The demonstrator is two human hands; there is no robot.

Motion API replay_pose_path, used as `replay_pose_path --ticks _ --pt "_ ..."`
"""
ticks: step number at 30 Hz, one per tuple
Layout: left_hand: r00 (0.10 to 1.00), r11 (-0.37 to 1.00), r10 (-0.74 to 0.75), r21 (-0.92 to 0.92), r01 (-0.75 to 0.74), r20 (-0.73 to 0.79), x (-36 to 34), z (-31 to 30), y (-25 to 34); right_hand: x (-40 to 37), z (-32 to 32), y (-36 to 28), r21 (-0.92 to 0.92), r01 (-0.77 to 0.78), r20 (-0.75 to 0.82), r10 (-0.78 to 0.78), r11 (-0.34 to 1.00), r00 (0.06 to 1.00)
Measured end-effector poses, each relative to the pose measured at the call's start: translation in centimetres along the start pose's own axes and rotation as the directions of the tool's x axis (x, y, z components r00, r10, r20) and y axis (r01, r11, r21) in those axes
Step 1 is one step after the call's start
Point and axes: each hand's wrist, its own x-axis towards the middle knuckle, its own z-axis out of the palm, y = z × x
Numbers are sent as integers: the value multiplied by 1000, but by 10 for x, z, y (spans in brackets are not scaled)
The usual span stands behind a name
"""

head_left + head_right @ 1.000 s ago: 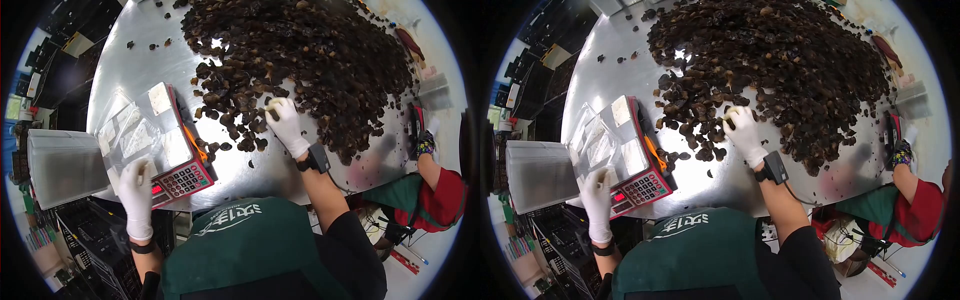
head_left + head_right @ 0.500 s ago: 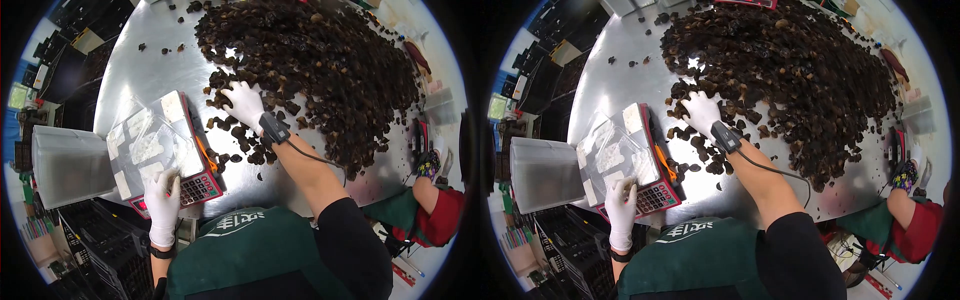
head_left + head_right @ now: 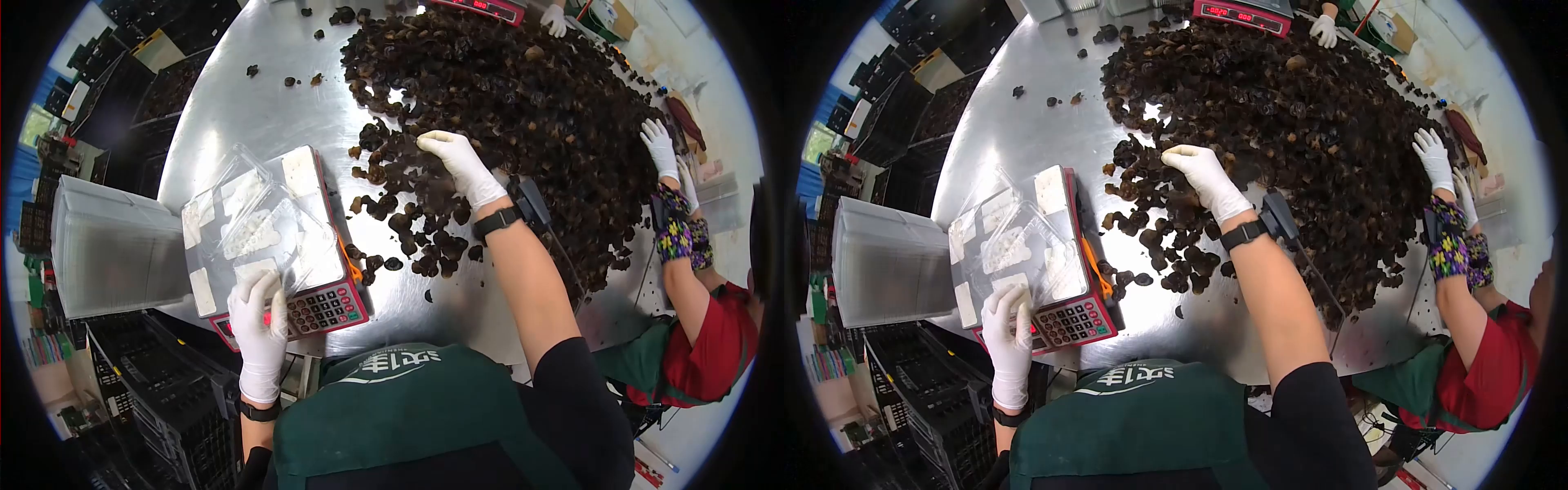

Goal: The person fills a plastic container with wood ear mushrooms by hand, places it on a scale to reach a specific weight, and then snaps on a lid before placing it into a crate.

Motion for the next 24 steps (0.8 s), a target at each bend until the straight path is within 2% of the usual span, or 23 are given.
replay_pose_path --ticks 3,5,6,7,8,9,10,11,13,14,15,16,17,19,21,22,23,24 --pt "997 999 17 43 -14 -69 -1 3 -10 -11 15 -26 101 6 67 -13 995 998" --pt "998 999 28 16 -27 -52 -2 5 -15 -21 41 -49 173 32 133 -56 984 990" --pt "998 1000 -2 -14 1 -62 -4 7 -14 -29 57 -66 173 105 147 -131 979 980" --pt "997 999 -27 -47 23 -71 -5 7 -13 -45 75 -97 230 -2 222 -51 973 974" --pt "998 997 -31 -77 27 -51 -7 7 -15 -45 95 -100 322 40 289 -139 946 947" --pt "995 999 -33 -36 30 -95 -6 6 -14 -62 109 -128 185 112 312 -166 976 935" --pt "990 1000 -23 -7 23 -136 -5 7 -12 -63 128 -129 92 261 288 -277 961 917" --pt "985 1000 -10 15 12 -172 -3 10 -10 -72 144 -135 108 266 314 -286 958 905" --pt "985 1000 -15 -14 13 -171 2 9 -11 -64 182 -105 145 605 355 -612 783 707" --pt "980 998 -37 -54 27 -194 2 12 -10 -58 207 -83 130 723 346 -715 678 608" --pt "975 995 -65 -93 46 -213 3 13 -10 -73 204 -86 -81 730 454 -627 679 633" --pt "978 993 -80 -101 61 -190 4 13 -10 -79 206 -84 -265 768 625 -502 583 598" --pt "984 989 -78 -133 57 -162 5 14 -8 -86 206 -77 -364 827 701 -459 428 546" --pt "987 992 -92 -104 78 -131 5 19 -10 -97 199 -70 -334 874 580 -655 352 485" --pt "996 995 -87 -41 86 -27 2 18 -16 -90 175 -68 -123 869 448 -755 479 480" --pt "999 999 -41 23 42 -36 5 16 -12 -84 153 -66 -262 862 362 -784 433 504" --pt "1000 997 -4 79 5 -9 7 14 -12 -72 135 -55 -360 789 157 -802 497 576" --pt "1000 996 -6 93 5 18 8 12 -10 -58 98 -46 -529 714 159 -773 459 615"
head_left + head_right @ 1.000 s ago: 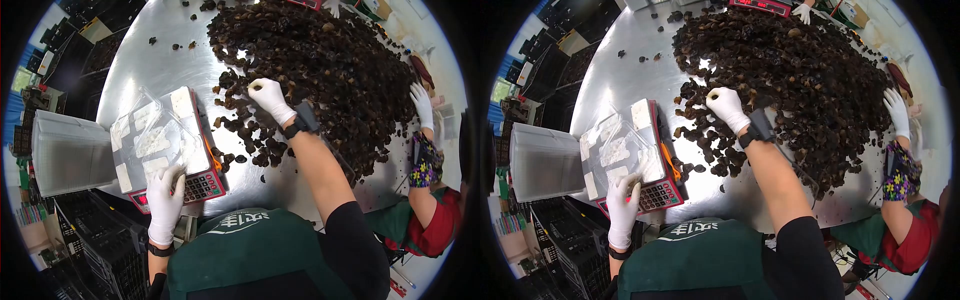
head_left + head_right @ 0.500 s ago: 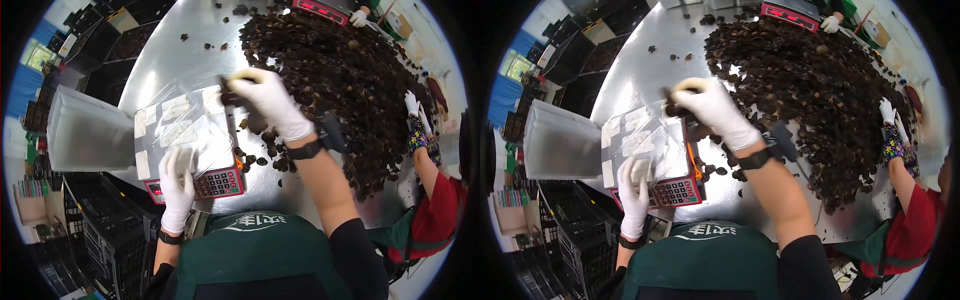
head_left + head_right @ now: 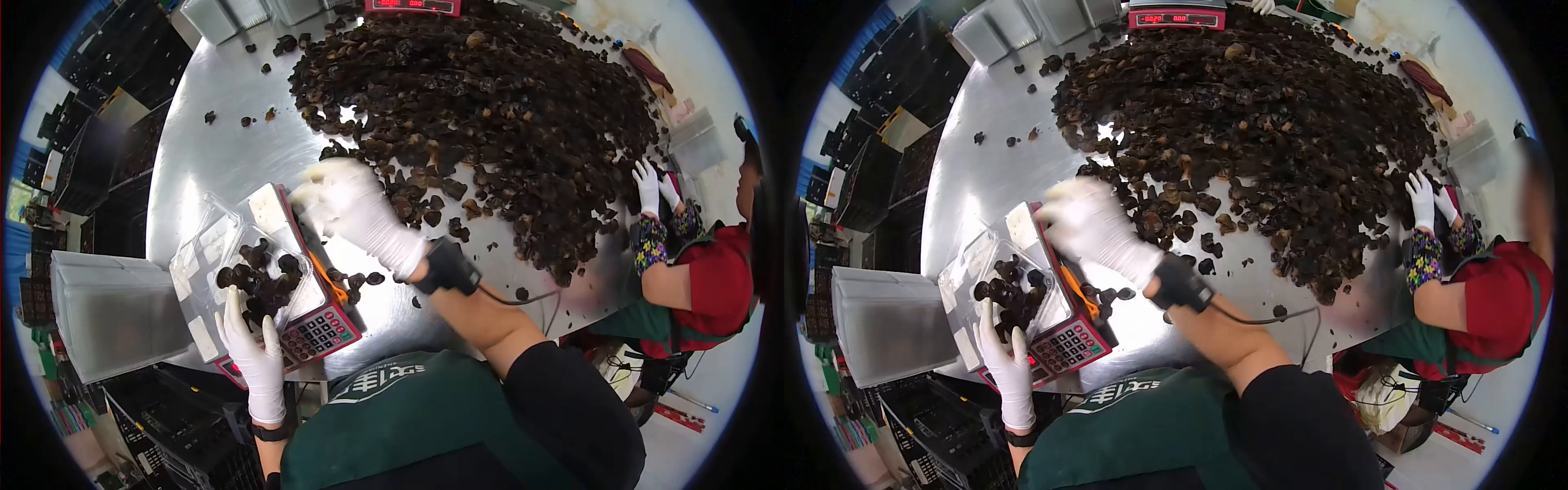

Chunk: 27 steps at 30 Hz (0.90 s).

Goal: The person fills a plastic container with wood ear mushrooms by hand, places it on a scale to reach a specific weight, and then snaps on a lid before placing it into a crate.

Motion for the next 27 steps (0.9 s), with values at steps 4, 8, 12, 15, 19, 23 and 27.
replay_pose_path --ticks 4,8,12,15,19,23,27 --pt "997 999 -13 48 10 71 0 -1 -1 -93 -51 112 -482 -301 -101 290 823 952" --pt "996 996 25 82 -31 81 1 1 -4 -123 -89 124 -28 -599 -38 598 801 801" --pt "994 996 42 78 -50 97 4 0 -4 -122 -113 104 639 -646 90 795 416 601" --pt "994 995 45 87 -53 99 5 -2 0 -127 -125 95 845 -505 198 775 176 601" --pt "993 994 53 92 -62 102 5 0 -1 -134 -130 91 916 -396 212 749 72 627" --pt "993 995 59 80 -67 103 4 0 -4 -137 -132 85 902 -427 239 748 64 619" --pt "993 995 56 76 -65 108 4 1 -4 -131 -123 80 749 -647 254 840 142 478"
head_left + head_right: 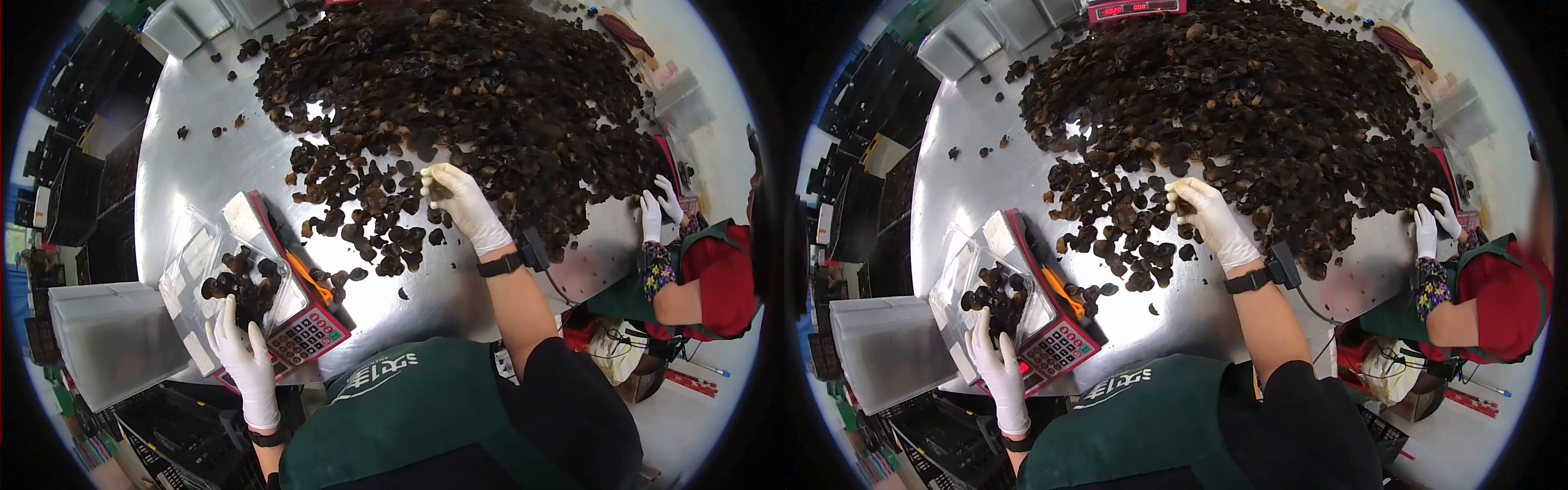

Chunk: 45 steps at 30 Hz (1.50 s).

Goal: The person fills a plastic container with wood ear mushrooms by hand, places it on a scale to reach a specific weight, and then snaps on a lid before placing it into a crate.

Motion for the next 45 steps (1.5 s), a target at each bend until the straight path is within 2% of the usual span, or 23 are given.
replay_pose_path --ticks 4,5,6,8,10,12,14,16,18,21,23,24,26,29,30,32,34,37,38,40,43,45 --pt "1000 1000 2 8 -2 8 0 0 0 -1 27 -13 -461 10 -15 -19 888 1000" --pt "1000 1000 2 11 -2 10 0 -1 0 -9 31 -14 -479 40 15 -38 877 999" --pt "1000 1000 1 8 -1 17 0 -2 0 -20 32 -21 -633 61 39 -47 772 998" --pt "1000 1000 -4 -1 4 29 0 -3 1 -39 4 -19 -876 241 223 -92 417 970" --pt "1000 1000 -5 3 4 23 0 -4 0 -77 -24 -37 -933 238 267 77 269 961" --pt "1000 1000 12 11 -12 23 0 -2 -3 -118 -45 -65 -956 115 185 250 268 950" --pt "999 1000 -10 -21 11 35 -2 0 -6 -161 -85 -68 -973 49 112 271 226 956" --pt "999 1000 5 -1 -5 34 1 -1 -4 -203 -104 -82 -959 -223 -128 432 176 893" --pt "999 999 37 -33 -37 9 3 0 0 -236 -127 -82 -954 -288 -197 544 86 816" --pt "997 997 73 10 -73 39 6 4 -8 -244 -122 -77 -913 -259 -380 426 -316 821" --pt "994 995 91 37 -93 52 8 3 -11 -217 -107 -56 -979 -168 -186 172 -117 967" --pt "994 995 85 40 -88 69 10 1 -8 -201 -94 -44 -995 -99 -99 30 -23 995" --pt "993 995 84 39 -87 81 12 0 -3 -151 -54 -21 -981 103 79 -148 165 986" --pt "993 995 94 37 -97 74 13 -2 -1 -78 2 17 -942 314 266 -303 121 915" --pt "992 993 109 32 -111 61 13 -2 0 -60 17 29 -922 373 320 -338 106 885" --pt "995 997 75 30 -77 71 12 -2 0 -44 48 40 -929 363 368 -220 -67 903" --pt "995 997 75 27 -77 60 12 -3 1 -47 62 45 -891 452 431 -228 46 873" --pt "999 999 46 -11 -46 26 11 0 2 -60 62 54 -850 527 507 -256 10 823" --pt "999 999 33 -16 -33 28 12 1 2 -62 57 65 -845 535 503 -338 2 795" --pt "1000 1000 18 -13 -18 23 14 1 3 -52 42 81 -833 552 498 -392 31 773" --pt "1000 1000 4 -15 -4 21 14 3 3 -33 34 82 -809 557 444 -422 190 790" --pt "1000 1000 9 -15 -8 21 14 3 1 -23 53 66 -792 576 454 -436 203 777"
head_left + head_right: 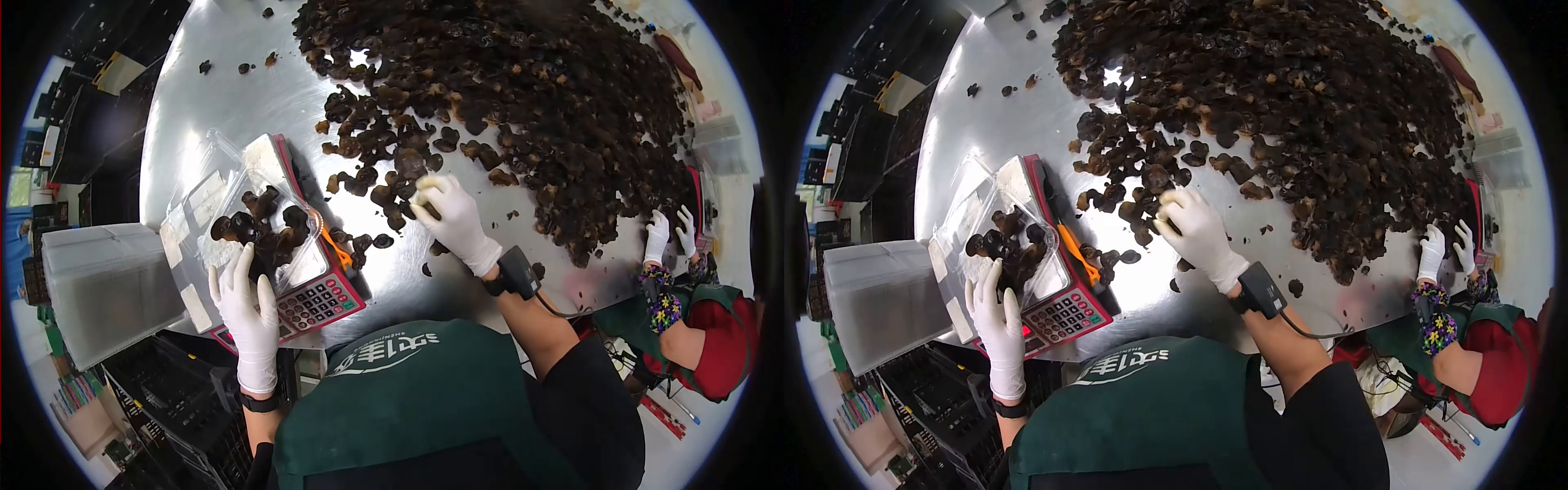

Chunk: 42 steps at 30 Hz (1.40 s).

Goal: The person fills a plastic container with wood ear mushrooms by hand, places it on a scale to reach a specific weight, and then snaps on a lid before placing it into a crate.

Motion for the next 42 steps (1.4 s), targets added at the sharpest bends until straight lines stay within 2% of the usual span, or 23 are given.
replay_pose_path --ticks 2,3,5,7,9,10,15,17,19,21,23,26,29,31,33,34,38,42 --pt "1000 1000 -14 7 14 17 0 -2 1 27 -6 -24 -45 62 14 -62 997 998" --pt "1000 1000 -16 4 16 25 1 -2 3 35 -7 -36 -109 81 138 -66 991 988" --pt "1000 1000 -8 11 7 18 0 -1 3 27 11 -32 -263 238 242 -175 935 954" --pt "1000 1000 9 14 -9 11 0 -1 2 15 23 -23 -240 265 126 -241 934 962" --pt "1000 1000 19 20 -19 6 -1 0 1 0 16 -15 -213 296 142 -271 931 952" --pt "1000 999 20 26 -21 6 0 0 0 -6 5 -18 -223 341 90 -329 913 940" --pt "1000 999 22 27 -22 5 -1 1 2 -35 -35 13 -266 114 -83 -141 957 986" --pt "1000 999 28 31 -28 7 -1 1 0 -33 -51 30 -261 -23 -198 -31 965 980" --pt "999 999 35 31 -35 4 0 2 0 -18 -70 37 -296 -78 -244 4 952 970" --pt "999 999 40 32 -40 2 -2 1 -1 -2 -78 45 -338 -109 -219 35 935 975" --pt "999 998 45 32 -45 -2 -1 2 -2 13 -72 63 -363 -55 -169 -7 930 986" --pt "999 999 39 29 -39 6 -2 2 -3 15 -64 78 -280 -151 -224 88 948 971" --pt "999 998 53 31 -52 -10 -2 2 -3 -2 -65 61 -258 -107 -369 4 960 929" --pt "999 998 52 30 -51 -14 -2 3 -4 -22 -64 51 -265 -166 -391 51 950 919" --pt "999 999 47 26 -47 -17 -3 3 -4 -38 -65 37 -305 -174 -357 57 936 933" --pt "999 999 46 25 -46 -18 -3 3 -3 -47 -64 34 -286 -231 -214 173 930 961" --pt "999 998 51 38 -51 -8 -3 3 -5 -35 -61 12 -326 -114 -32 110 938 993" --pt "998 997 62 42 -62 2 -2 2 -5 -13 -52 14 -414 4 52 19 910 998"
